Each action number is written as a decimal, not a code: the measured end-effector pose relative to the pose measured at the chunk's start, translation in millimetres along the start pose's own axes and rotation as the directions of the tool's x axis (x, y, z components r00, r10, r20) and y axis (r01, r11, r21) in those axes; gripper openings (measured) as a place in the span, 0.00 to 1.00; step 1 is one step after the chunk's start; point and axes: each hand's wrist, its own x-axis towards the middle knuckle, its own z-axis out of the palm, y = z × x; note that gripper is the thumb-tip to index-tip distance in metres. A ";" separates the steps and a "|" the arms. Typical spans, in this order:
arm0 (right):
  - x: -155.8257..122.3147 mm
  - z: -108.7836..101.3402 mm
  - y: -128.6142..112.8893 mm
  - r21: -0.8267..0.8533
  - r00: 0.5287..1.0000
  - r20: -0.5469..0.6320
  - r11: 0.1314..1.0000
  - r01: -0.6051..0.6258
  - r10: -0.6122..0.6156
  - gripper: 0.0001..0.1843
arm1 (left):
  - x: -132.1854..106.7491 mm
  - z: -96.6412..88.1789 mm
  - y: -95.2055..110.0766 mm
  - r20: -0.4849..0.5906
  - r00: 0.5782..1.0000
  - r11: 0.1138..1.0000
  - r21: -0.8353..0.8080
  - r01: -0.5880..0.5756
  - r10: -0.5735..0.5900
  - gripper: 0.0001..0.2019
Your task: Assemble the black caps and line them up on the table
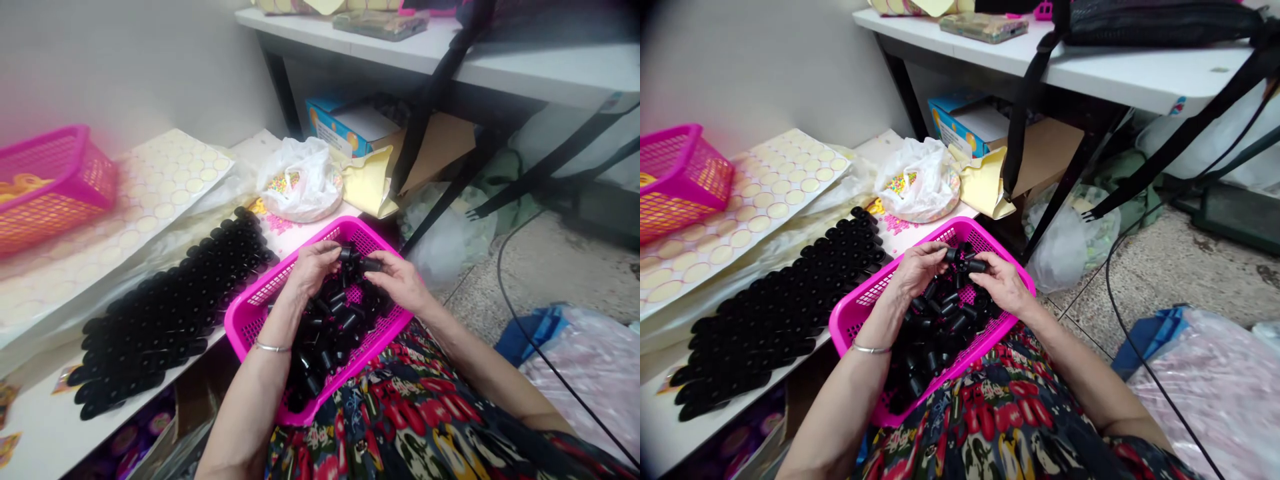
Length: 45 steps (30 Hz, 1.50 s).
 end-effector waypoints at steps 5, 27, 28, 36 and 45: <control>-0.9 2.3 -2.0 -0.163 0.995 -0.018 0.982 0.093 -0.098 0.16 | -1.4 2.4 -2.5 0.041 0.999 0.999 -0.037 0.025 -0.024 0.16; 3.5 13.7 -2.9 -0.505 0.976 0.083 0.835 0.216 -0.202 0.24 | -6.2 5.8 -11.3 0.105 0.994 0.991 0.129 0.029 -0.043 0.16; 6.4 15.8 -3.8 -0.521 0.966 0.102 0.815 0.256 -0.238 0.22 | -6.6 4.8 -10.2 0.093 0.995 0.993 0.118 0.026 -0.037 0.16; 76.8 56.9 -58.1 -0.597 0.845 0.339 0.600 0.533 -0.414 0.15 | -33.3 -9.7 5.7 -0.086 0.995 0.992 -0.118 -0.050 0.040 0.20; 163.9 156.7 -66.5 -0.757 0.775 0.630 0.252 0.603 0.040 0.14 | -66.6 -14.7 -21.5 -0.176 0.984 0.989 0.150 0.002 0.025 0.13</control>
